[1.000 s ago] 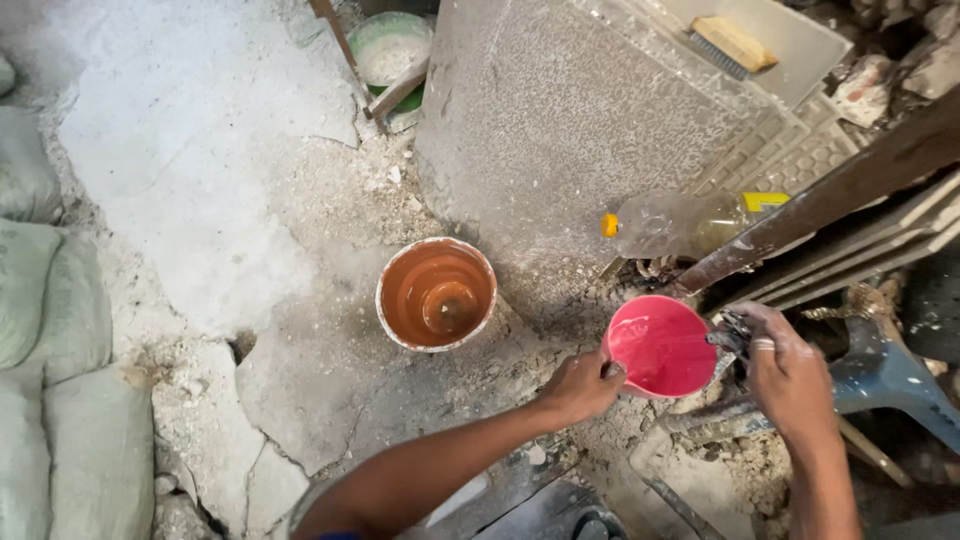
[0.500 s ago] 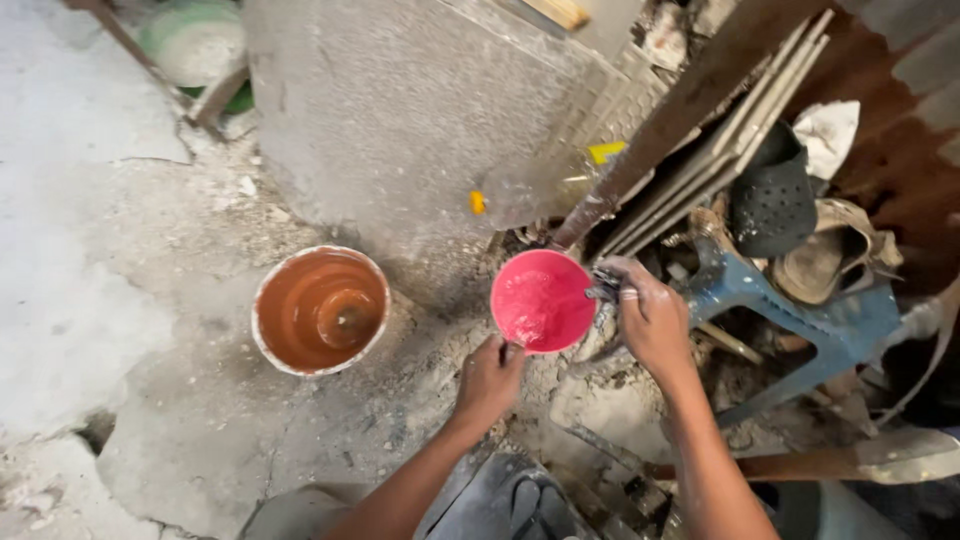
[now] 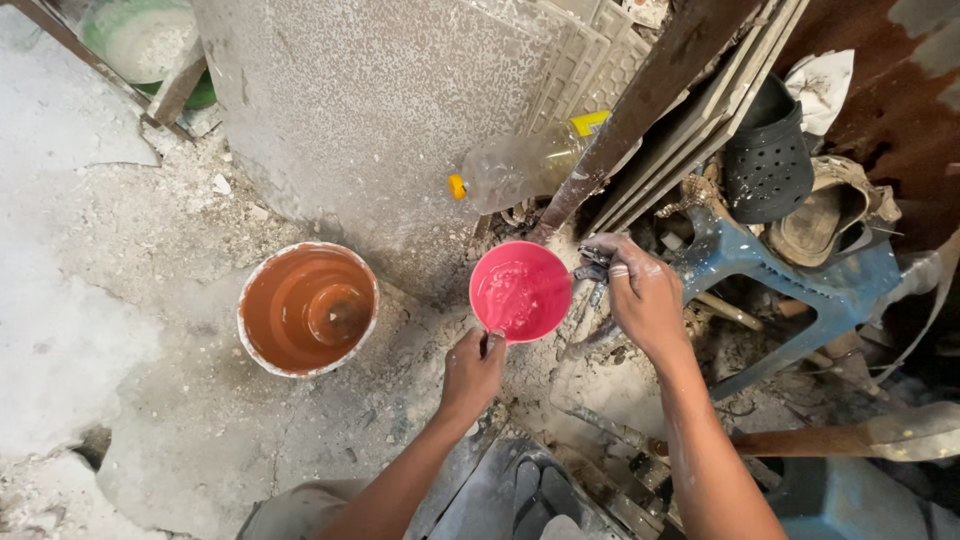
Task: The person brushes a decorative molding strip, then kneads and mixes plaster in a plastic bowl by hand. They fill a pink cup with water at a tap, then scoop gypsum casting powder from a bag into the bowl.
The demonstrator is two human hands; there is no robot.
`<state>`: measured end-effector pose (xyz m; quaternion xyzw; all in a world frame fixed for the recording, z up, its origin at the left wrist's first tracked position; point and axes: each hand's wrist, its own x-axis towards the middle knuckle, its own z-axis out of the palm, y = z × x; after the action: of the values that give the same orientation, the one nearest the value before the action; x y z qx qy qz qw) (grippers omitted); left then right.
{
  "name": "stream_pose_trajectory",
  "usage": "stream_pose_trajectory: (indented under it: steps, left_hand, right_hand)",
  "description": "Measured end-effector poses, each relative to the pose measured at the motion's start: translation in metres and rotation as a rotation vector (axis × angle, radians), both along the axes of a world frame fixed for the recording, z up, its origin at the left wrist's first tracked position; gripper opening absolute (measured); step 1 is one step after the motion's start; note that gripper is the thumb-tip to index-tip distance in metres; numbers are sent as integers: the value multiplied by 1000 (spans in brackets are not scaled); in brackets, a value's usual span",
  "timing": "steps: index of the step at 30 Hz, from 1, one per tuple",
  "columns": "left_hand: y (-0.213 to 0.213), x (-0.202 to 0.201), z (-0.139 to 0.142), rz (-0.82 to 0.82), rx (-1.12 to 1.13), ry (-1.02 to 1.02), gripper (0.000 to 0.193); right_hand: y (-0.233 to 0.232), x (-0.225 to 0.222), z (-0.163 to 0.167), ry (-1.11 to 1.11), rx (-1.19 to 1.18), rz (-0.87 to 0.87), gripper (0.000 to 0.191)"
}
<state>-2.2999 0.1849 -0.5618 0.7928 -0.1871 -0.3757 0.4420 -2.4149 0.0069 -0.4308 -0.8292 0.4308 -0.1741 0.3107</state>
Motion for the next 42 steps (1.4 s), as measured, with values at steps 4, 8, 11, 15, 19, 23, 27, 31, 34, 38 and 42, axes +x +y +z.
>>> stream_pose_trajectory:
  steps: [4,8,11,15,19,23,27,31,34,38,42]
  left_hand:
    - [-1,0,1,4,-21,-26,36]
    - [-4,-1,-1,21,-25,-19,34]
    - [-4,-2,-3,14,-23,-37,35]
    - [-2,-4,-4,23,-41,-61,34]
    - [-1,-7,-3,37,-51,-33,32]
    - [-3,-9,-2,42,-66,-71,32]
    - [-4,-10,0,25,-37,-45,32]
    - [-6,-12,3,18,-30,-58,31]
    - [-8,-13,5,26,-55,-76,30]
    - [-7,-13,9,44,-130,-39,27]
    - [-7,-13,10,54,-148,-96,27]
  right_hand:
    - [-1,0,-2,-30,-78,53,45]
    - [-4,-3,-8,-131,-184,125,40]
    - [-6,-4,-12,-108,-164,101,40]
    - [-6,-4,-14,-127,-188,120,40]
    - [-7,-5,-13,-108,-178,106,39]
    - [-6,-6,-11,-100,-184,106,39]
    - [-4,-7,-10,-127,-157,93,39]
    - [-5,-7,-9,-113,-134,98,43]
    - [-7,-8,-8,-67,-75,78,43]
    - [-11,-8,-11,-84,-132,140,42]
    - [-15,-8,-14,-144,-127,203,40]
